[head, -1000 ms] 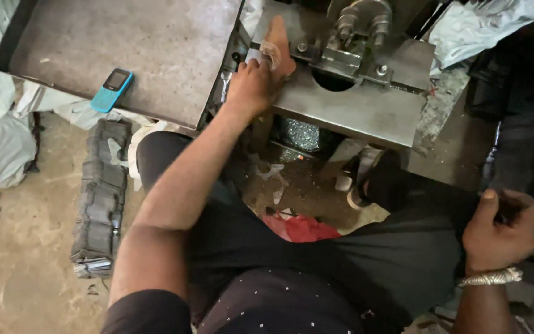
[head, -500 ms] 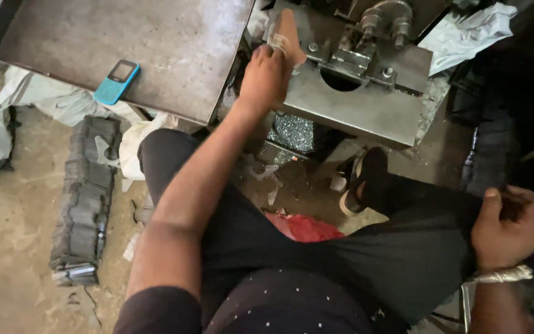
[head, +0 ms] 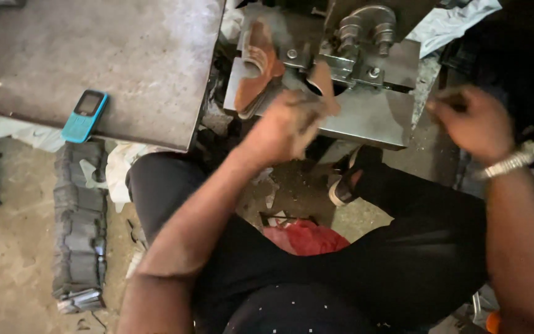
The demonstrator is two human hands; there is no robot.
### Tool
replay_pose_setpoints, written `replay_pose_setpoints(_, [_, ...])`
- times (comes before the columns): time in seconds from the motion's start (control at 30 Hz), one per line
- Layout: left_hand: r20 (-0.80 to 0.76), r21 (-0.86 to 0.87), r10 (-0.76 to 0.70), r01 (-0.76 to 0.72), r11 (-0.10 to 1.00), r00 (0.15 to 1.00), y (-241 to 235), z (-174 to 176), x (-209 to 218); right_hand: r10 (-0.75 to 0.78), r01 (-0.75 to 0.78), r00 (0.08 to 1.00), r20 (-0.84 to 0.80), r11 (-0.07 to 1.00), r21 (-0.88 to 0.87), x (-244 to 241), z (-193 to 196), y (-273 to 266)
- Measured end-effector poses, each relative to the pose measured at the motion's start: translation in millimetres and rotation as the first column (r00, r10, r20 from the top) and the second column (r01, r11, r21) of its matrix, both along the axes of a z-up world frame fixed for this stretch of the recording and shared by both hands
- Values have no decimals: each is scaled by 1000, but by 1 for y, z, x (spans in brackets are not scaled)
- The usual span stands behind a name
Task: The recorder is operating a machine to press or punch small metal plates.
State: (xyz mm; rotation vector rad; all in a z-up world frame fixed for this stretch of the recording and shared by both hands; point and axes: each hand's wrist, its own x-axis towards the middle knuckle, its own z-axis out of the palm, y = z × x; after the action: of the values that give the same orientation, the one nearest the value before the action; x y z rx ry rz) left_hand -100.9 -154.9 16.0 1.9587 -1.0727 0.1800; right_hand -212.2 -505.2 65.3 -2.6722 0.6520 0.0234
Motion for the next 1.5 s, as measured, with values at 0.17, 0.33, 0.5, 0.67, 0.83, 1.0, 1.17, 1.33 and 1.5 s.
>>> replay_pose_setpoints(0.17, [-64,-29,52,-54,998,997,-51,-60,-13,-36,-67,976,213,886,460,56,-65,-18])
replay_pose_setpoints(0.33, [-36,-52,179,-180,982,983,-68,-76,-23,-75,-187,911,406,802,567,69,-89,5])
replay_pose_setpoints(0.5, [-49,-104,154,-159,982,987,-65,-71,-24,18,-216,886,464,900,377,77,-65,40])
replay_pose_setpoints(0.67, [-51,-79,145,-149,986,988,-66,-64,-23,102,-330,872,478,844,423,76,-61,49])
replay_pose_setpoints(0.83, [-68,-25,149,-151,988,986,-63,-53,-22,349,-510,795,497,828,234,67,-38,72])
replay_pose_setpoints(1.0, [28,-25,114,-113,993,993,-55,-45,-22,566,-616,721,400,788,-5,56,-34,89])
replay_pose_setpoints(1.17, [132,-23,64,-62,998,989,-47,-41,-20,623,-633,699,351,768,-101,54,-47,104])
replay_pose_setpoints(1.33, [110,-14,60,-59,998,992,-36,-23,-30,688,-634,638,345,724,-272,42,-42,112])
replay_pose_setpoints(1.5, [-284,88,162,-142,986,945,1,38,-29,692,-666,646,324,717,-204,17,-38,114])
